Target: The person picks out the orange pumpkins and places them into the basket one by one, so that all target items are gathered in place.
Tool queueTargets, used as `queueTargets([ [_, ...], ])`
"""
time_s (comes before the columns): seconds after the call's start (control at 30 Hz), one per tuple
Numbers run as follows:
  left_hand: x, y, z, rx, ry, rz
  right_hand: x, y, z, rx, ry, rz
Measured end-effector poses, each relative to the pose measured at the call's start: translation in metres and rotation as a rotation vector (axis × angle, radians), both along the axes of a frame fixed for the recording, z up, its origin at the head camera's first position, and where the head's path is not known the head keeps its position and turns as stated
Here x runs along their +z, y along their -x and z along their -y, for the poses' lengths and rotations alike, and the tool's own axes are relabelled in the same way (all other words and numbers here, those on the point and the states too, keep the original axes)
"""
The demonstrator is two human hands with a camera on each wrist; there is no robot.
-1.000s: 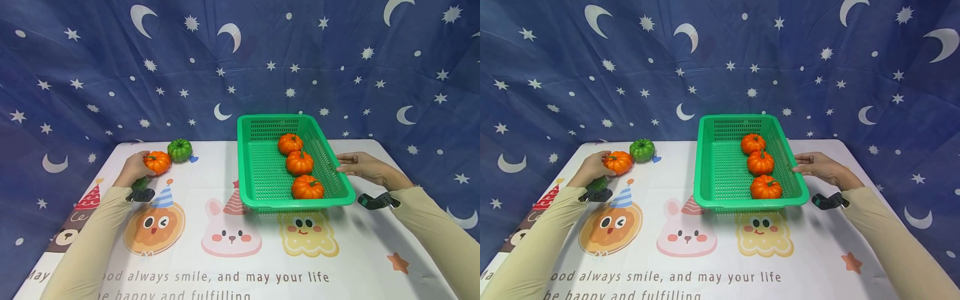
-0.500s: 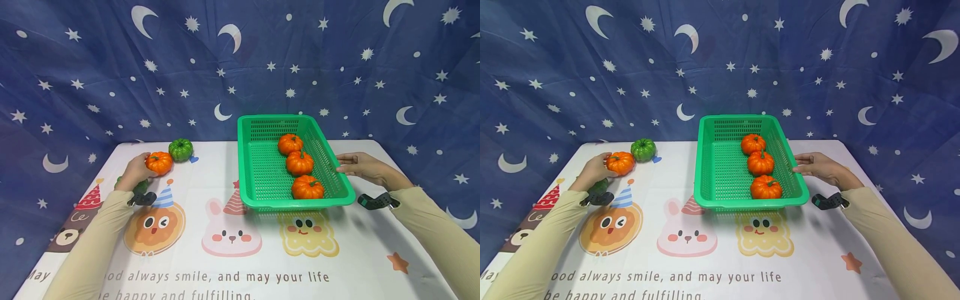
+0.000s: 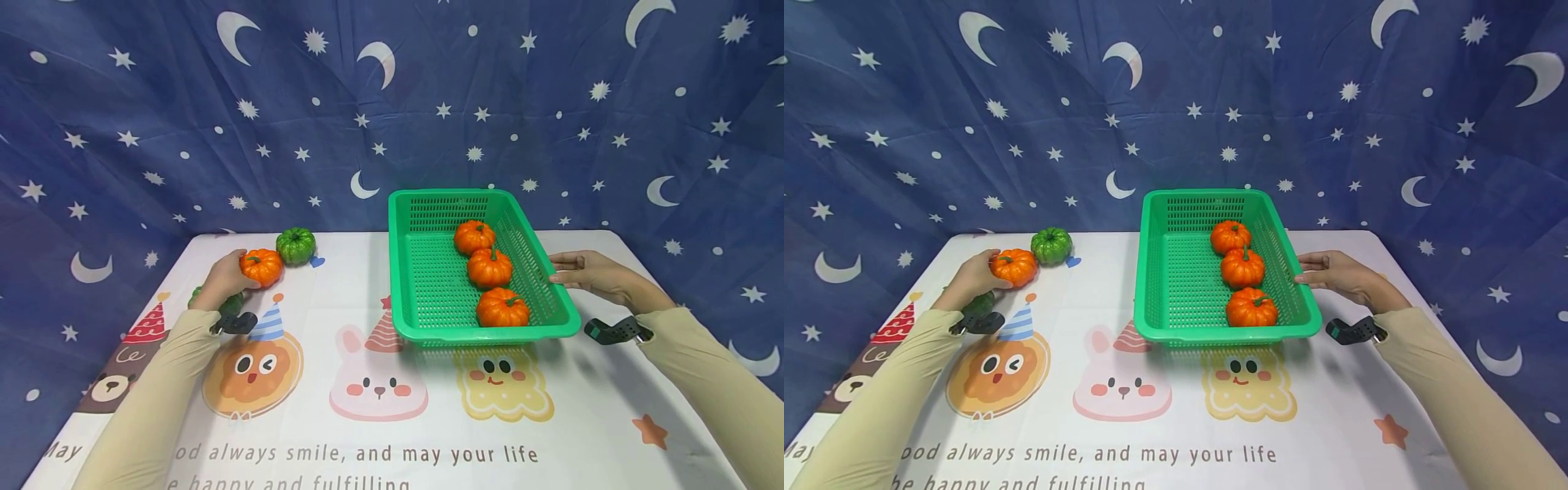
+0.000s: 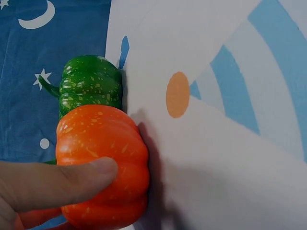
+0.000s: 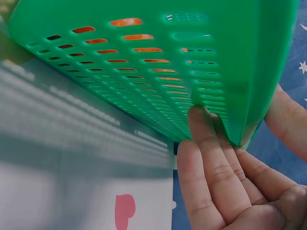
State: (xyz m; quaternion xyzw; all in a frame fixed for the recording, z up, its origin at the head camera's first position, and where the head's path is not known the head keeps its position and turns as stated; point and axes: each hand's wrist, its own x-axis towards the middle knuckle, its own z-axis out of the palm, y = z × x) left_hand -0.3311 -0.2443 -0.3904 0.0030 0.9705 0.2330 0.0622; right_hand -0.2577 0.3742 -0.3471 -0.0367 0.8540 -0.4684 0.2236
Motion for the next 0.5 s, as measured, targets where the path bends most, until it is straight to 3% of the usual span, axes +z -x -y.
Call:
queueTargets([
  [0.27, -0.0034, 0.0011, 0.0010, 0.038, -0.029, -0.016, -0.0001, 0.0006, 0.0000, 0.001, -0.005, -0.001],
  [0.5, -0.0010, 0.0004, 0.0020, 0.011, -0.036, -0.053, -0.0001, 0.0006, -0.0001, 0.003, 0.003, 0.000],
])
